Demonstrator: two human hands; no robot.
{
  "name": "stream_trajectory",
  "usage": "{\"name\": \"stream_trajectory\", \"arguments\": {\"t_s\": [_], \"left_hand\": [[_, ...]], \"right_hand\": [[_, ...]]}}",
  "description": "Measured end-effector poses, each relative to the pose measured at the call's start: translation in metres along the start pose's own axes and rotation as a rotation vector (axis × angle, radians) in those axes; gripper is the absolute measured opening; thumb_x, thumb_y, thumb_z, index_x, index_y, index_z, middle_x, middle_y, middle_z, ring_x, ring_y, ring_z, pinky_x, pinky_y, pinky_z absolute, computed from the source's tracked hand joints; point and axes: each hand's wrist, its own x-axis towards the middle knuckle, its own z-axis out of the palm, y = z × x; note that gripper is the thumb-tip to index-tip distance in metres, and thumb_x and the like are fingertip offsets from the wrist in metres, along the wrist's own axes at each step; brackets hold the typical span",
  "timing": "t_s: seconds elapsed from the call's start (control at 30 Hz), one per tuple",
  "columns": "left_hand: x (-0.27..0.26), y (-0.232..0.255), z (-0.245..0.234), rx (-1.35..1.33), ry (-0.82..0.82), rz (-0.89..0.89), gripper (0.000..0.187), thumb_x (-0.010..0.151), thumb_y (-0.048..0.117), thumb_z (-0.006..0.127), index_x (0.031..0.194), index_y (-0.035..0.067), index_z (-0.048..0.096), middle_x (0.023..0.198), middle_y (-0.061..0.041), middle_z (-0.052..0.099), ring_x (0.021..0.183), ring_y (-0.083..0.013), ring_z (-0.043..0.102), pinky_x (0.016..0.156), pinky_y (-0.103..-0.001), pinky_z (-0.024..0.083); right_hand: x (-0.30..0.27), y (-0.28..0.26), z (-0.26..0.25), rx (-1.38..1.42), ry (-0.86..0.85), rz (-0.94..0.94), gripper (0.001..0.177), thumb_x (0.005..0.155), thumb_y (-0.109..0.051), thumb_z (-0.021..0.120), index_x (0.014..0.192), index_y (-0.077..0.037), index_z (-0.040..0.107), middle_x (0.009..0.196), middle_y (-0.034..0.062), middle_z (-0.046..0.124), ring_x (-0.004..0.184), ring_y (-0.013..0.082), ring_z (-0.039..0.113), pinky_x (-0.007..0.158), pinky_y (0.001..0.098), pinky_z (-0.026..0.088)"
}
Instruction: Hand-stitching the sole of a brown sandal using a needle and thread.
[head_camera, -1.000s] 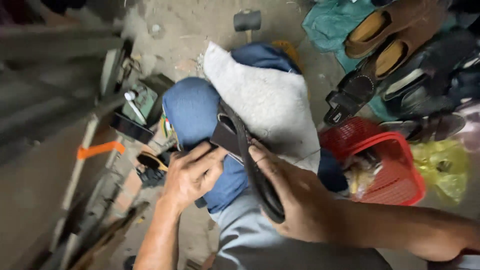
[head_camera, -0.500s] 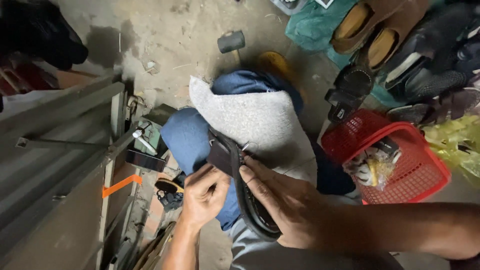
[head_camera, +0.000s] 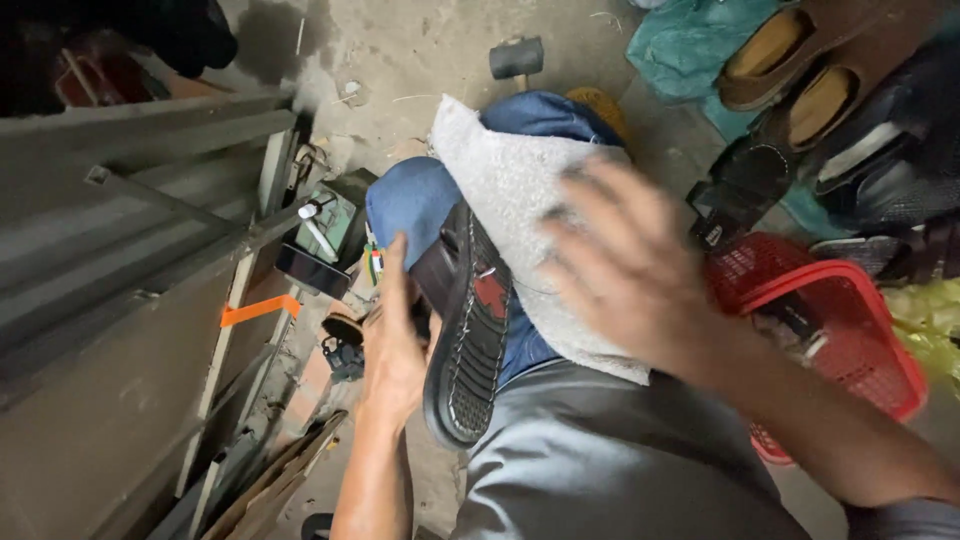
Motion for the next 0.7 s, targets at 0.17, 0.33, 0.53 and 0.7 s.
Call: {"name": "stream_trajectory", "arguments": {"t_s": [0.17,0.33,0.53,0.7], "left_hand": [[0.008,0.002,-0.007,-0.023,-0.136,0.049,0.072,0.095,0.026,0.057,0.159,0.008,0.028,0.083,-0.014,0.072,0.058,-0.022,0.065,0.053,-0.039,0.049],[0.005,-0.016,0.0,-0.081,-0.173,0.134,0.075,0.09,0.012,0.063,0.156,0.005,0.03,0.161,-0.017,0.043,0.136,-0.037,0.059,0.104,-0.044,0.053],[0.008,-0.015,-0.004,-0.13,-0.2,0.152,0.073,0.095,0.013,0.061,0.159,0.01,0.026,0.149,-0.023,0.054,0.119,-0.045,0.066,0.09,-0.054,0.057],[0.009,-0.022,-0.009,-0.25,-0.274,0.199,0.07,0.101,0.009,0.058,0.161,0.009,0.021,0.143,-0.032,0.056,0.123,-0.0574,0.056,0.094,-0.073,0.051]], "right_hand": [[-0.009,-0.03,0.027,0.16,-0.203,-0.074,0.004,0.086,-0.009,0.068,0.085,-0.005,0.068,0.147,0.0194,0.053,0.147,0.0404,0.033,0.123,0.0649,0.02],[-0.002,-0.031,-0.022,0.813,-0.319,0.183,0.012,0.087,-0.002,0.065,0.098,0.001,0.07,0.135,0.0165,0.063,0.123,0.0277,0.059,0.105,0.0412,0.049],[0.004,-0.025,-0.004,0.737,-0.381,0.348,0.018,0.095,-0.008,0.061,0.111,-0.008,0.071,0.098,0.0039,0.079,0.087,0.0166,0.074,0.073,0.0296,0.058],[0.005,-0.029,0.018,0.496,-0.38,0.222,0.019,0.1,-0.01,0.061,0.117,-0.01,0.07,0.098,0.0092,0.078,0.091,0.03,0.076,0.075,0.0401,0.061]]}}
